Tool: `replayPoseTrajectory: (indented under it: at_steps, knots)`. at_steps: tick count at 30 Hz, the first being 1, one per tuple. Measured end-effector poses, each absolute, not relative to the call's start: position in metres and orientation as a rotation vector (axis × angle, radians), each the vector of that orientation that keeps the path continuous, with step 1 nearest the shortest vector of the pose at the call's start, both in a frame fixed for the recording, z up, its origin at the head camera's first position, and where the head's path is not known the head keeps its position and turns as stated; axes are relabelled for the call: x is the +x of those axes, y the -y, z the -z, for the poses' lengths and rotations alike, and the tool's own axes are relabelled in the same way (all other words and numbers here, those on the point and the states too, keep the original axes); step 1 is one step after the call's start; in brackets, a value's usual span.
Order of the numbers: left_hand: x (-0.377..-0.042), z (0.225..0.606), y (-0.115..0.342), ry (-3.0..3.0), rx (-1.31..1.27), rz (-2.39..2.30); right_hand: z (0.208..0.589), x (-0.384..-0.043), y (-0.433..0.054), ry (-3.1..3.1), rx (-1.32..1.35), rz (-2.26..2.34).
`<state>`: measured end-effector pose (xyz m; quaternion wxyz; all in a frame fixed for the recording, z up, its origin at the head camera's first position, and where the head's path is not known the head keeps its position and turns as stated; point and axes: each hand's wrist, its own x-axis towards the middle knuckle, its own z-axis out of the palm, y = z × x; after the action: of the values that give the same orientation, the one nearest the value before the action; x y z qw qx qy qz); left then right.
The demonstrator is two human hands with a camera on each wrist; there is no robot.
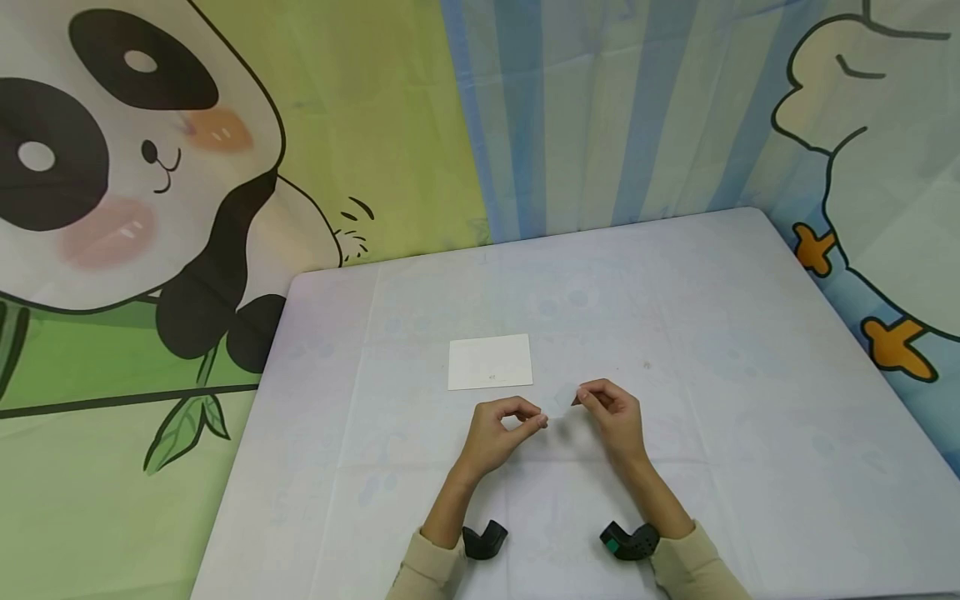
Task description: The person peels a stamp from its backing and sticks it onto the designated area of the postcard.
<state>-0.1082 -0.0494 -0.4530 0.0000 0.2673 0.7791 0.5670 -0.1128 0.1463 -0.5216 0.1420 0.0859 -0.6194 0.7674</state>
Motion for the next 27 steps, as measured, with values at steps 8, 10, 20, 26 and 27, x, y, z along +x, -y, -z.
replayPoseTrajectory:
  at_steps: [8,10,20,26,27]
  knots:
    - [-0.1081,0.4528,0.049,-2.479,0.776,-1.778,0.527,-0.1132,-0.1477,1.762,0.185,-2.232]
    - [-0.108,0.4532,0.0491,-2.479,0.769,-1.78,0.5275,-0.113,-0.1477,1.755,0.16,-2.241]
    - [-0.1081,0.4542,0.0496,-2.492,0.754,-1.781,0.5275,-0.1136,-0.149,1.701,0.024,-2.283]
    - [-0.1081,0.4545,0.05,-2.501,0.743,-1.78,0.529,-0.1147,-0.1526,1.754,-0.043,-2.257]
    - [-0.108,0.4546,0.0501,-2.501,0.742,-1.78,0.5296,-0.1153,-0.1539,1.763,-0.065,-2.25]
